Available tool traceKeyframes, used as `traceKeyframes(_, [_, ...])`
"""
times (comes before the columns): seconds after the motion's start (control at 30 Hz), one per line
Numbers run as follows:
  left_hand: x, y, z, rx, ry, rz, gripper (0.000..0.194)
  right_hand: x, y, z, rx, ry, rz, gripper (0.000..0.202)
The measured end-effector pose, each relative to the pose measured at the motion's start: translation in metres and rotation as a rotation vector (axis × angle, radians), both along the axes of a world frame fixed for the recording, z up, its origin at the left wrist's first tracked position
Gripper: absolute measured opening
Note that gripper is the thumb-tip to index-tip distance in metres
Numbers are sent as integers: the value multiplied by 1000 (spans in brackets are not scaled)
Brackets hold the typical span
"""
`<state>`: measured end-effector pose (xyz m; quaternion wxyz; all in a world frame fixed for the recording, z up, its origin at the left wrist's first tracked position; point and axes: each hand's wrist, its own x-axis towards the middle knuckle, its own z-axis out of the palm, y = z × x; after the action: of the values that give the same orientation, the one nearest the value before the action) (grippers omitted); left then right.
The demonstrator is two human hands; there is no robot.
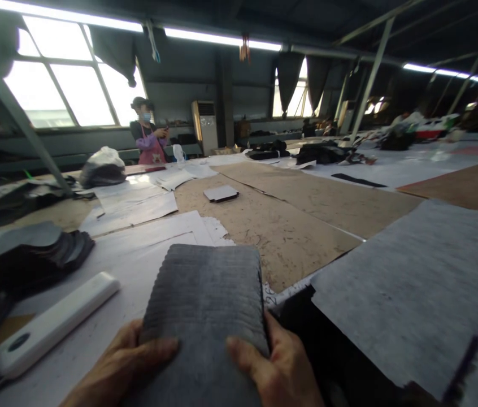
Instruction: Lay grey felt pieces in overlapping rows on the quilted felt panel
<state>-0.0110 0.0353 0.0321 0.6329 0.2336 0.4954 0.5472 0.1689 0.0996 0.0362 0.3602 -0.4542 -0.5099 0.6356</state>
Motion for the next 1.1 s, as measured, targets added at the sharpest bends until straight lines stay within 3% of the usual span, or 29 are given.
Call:
traceKeyframes(0.17, [-32,34,10,40,199,3,28,-31,44,8,205,-158,34,41])
traceKeyframes(0.27, [-47,52,3,12,703,1,27,-51,62,-4,427,-655,2,41])
traceKeyframes(0.37, [-53,61,-6,-89,1185,86,30,-63,61,-21,593,-1070,3,42])
traceKeyframes(0.47, [-53,59,-13,-30,1509,181,50,-67,52,-28,747,-1206,-47,33])
traceKeyframes(0.53, [-54,54,-17,97,1701,168,62,-66,48,-27,926,-1236,-156,31])
traceKeyframes(0.63, [-55,42,-24,324,1830,8,75,-62,47,-27,1314,-1132,-288,50])
traceKeyframes(0.7, [-55,34,-27,439,1829,-225,76,-57,46,-36,1534,-1022,-214,59])
traceKeyframes(0.77, [-55,27,-28,476,1790,-429,73,-52,43,-51,1638,-978,-43,57])
traceKeyframes(0.83, [-55,24,-29,462,1766,-500,72,-45,39,-64,1614,-998,112,57])
traceKeyframes(0.9, [-56,24,-28,443,1749,-494,73,-41,37,-68,1535,-1005,216,56])
traceKeyframes(1.1, [-55,25,-30,488,1691,-463,73,-52,65,-32,1110,-904,152,40])
